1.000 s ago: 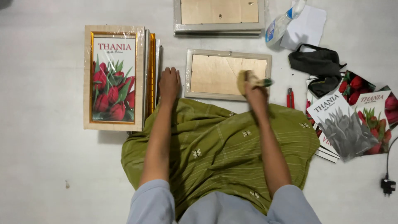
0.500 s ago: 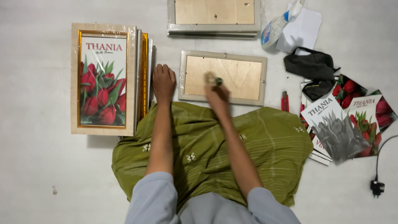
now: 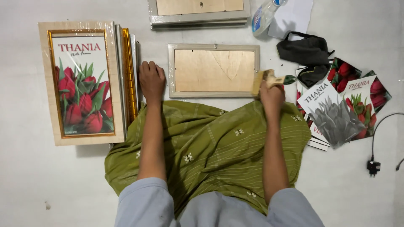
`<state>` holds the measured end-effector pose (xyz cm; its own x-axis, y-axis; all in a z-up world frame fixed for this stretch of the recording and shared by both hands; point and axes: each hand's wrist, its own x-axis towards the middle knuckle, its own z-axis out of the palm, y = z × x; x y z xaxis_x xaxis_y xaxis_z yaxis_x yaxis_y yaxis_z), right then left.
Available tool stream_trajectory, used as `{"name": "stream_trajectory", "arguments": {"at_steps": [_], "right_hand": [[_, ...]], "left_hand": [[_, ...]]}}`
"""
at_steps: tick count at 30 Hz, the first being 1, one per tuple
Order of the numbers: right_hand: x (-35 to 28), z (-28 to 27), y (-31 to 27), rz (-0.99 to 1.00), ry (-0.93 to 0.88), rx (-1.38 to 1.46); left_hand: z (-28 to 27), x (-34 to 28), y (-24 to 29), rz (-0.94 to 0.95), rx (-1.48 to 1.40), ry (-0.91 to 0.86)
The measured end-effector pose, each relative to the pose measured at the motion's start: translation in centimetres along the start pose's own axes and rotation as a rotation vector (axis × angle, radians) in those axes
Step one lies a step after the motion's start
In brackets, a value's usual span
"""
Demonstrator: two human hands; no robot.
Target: Assembling picture frames by cleaning glass and inserting backing panels.
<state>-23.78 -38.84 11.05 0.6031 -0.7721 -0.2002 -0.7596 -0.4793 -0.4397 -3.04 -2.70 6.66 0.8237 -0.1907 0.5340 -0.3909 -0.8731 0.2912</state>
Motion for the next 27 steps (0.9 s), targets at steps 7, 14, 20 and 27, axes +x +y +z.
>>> {"name": "stream_trajectory", "arguments": {"at_steps": [7, 14, 20, 27], "right_hand": [[-8.2, 2.0, -11.2, -0.566, -0.024, 0.057], [-13.0, 16.2, -18.6, -0.119, -0.462, 0.095], [-8.1, 10.7, -5.4, -0.593, 0.187, 0.05], [-2.6, -3.5, 0.2, 0.018, 0.138, -0.036]], "left_hand": [[0.8, 0.0, -0.4, 0.011, 0.009, 0.033], [0.7, 0.0, -0.6, 0.034, -0.012, 0.007], [-0.2, 0.2, -0.2, 0.013, -0.023, -0.023], [0.7, -0.1, -0.4, 0.014, -0.005, -0.008]]}}
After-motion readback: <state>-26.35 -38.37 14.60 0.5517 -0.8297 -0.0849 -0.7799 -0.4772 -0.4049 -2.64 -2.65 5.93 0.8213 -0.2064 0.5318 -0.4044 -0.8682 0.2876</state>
